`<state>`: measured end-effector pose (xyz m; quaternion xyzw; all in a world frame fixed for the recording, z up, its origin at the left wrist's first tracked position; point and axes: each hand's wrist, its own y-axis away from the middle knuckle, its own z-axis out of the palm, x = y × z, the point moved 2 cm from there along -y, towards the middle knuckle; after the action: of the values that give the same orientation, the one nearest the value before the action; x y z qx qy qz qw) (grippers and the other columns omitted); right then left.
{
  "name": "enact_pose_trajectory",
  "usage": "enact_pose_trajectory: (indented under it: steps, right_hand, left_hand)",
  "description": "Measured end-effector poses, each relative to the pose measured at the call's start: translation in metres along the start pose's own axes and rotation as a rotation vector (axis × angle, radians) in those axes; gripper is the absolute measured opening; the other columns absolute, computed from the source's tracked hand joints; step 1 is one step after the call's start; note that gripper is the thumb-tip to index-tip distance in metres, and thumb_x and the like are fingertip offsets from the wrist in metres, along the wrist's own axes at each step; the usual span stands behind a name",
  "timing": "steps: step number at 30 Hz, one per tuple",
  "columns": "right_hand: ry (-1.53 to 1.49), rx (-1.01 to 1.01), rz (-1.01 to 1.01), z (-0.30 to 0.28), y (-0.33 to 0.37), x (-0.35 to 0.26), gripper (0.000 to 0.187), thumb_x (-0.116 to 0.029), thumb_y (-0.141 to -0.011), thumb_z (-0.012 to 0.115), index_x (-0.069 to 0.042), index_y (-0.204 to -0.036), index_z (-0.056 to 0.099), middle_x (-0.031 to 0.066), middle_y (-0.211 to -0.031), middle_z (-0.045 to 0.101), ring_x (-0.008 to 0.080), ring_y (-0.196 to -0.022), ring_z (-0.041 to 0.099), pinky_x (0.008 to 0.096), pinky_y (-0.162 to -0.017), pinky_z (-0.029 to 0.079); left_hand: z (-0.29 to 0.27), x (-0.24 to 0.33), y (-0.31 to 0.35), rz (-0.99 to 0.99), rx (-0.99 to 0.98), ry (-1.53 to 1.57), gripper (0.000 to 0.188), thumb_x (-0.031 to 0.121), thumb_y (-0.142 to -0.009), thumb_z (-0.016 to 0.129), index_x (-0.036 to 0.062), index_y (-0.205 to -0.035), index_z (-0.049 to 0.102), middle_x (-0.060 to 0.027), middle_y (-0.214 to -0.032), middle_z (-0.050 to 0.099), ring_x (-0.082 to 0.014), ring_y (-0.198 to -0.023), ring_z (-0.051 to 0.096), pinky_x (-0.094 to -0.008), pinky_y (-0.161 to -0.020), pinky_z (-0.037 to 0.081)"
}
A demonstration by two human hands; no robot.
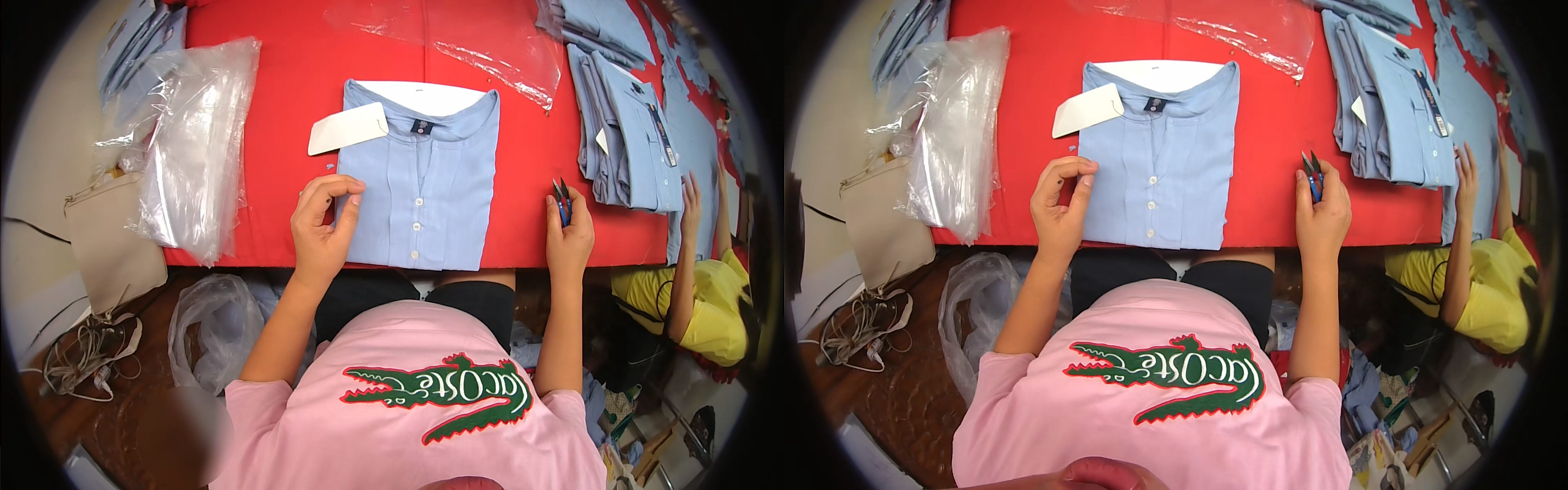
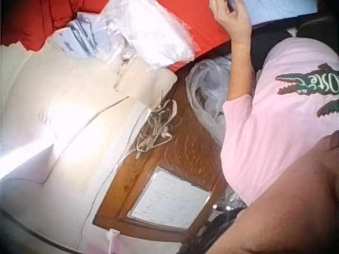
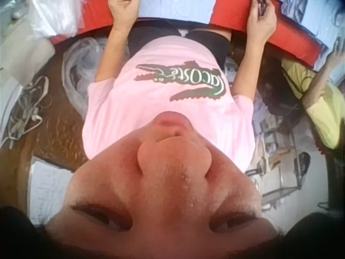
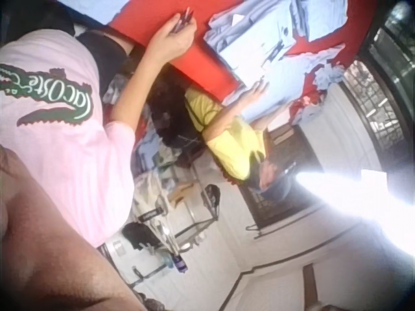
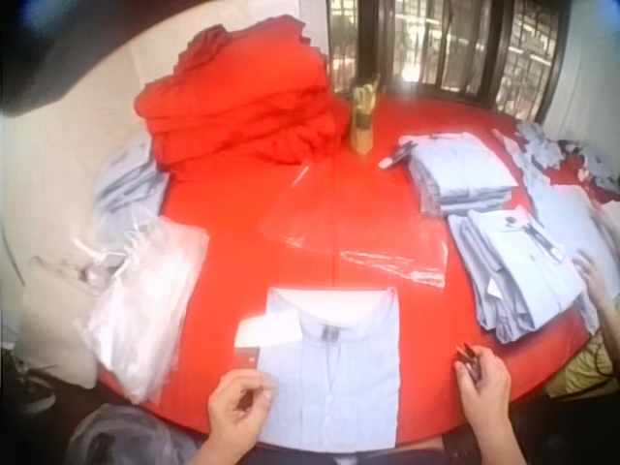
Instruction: The person uses snips to trim threads on several blue shirts, attaches tags using a tag gun, and then places the shirts into plastic bags.
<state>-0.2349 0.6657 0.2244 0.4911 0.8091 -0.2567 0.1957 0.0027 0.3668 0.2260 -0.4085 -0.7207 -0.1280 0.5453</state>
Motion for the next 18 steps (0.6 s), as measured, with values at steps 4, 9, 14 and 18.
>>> enact_pose_trajectory:
  steps: [4, 9, 14, 18]
  right_hand:
    - [0.133, 0.010, -0.115, 0.003, -0.003, 0.003, 0.026, -0.012, -0.100, 0.074, -0.003, -0.124, 0.072, 0.0147, -0.104, 0.070, 0.0324, -0.097, 0.067, 0.0422, -0.085, 0.052]
    - [0.140, 0.102, -0.268, 0.016, -0.018, -0.005, 0.038, -0.007, -0.097, 0.074, -0.005, -0.135, 0.072, 0.0155, -0.121, 0.068, 0.0330, -0.111, 0.065, 0.0445, -0.097, 0.052]
    - [-0.259, -0.059, -0.262, 0.034, -0.026, -0.089, 0.034, -0.001, -0.093, 0.077, -0.005, -0.127, 0.076, 0.0157, -0.121, 0.067, 0.0270, -0.102, 0.070, 0.0382, -0.088, 0.056]
    - [-0.453, -0.245, -0.192, 0.059, -0.023, -0.128, 0.032, 0.001, -0.091, 0.078, -0.003, -0.123, 0.076, 0.0138, -0.117, 0.069, 0.0242, -0.094, 0.072, 0.0342, -0.081, 0.058]
  left_hand:
    - [0.006, 0.009, -0.011, 0.129, -0.142, -0.146, 0.014, -0.003, -0.093, 0.075, 0.0028, -0.106, 0.078, -0.0089, -0.109, 0.075, -0.0209, -0.101, 0.069, -0.0365, -0.096, 0.051]
    - [0.029, 0.023, -0.038, 0.237, -0.201, -0.264, 0.016, 0.004, -0.089, 0.082, 0.0054, -0.105, 0.082, -0.0050, -0.104, 0.074, -0.0219, -0.096, 0.068, -0.0365, -0.090, 0.049]
    - [0.057, 0.023, -0.067, 0.216, -0.193, -0.270, 0.018, 0.012, -0.087, 0.085, 0.0071, -0.105, 0.084, -0.0035, -0.099, 0.073, -0.0212, -0.092, 0.067, -0.0376, -0.091, 0.047]
    - [0.069, 0.024, -0.071, 0.247, -0.184, -0.443, 0.016, 0.015, -0.086, 0.086, 0.0078, -0.100, 0.084, -0.0020, -0.097, 0.073, -0.0220, -0.093, 0.067, -0.0397, -0.090, 0.047]
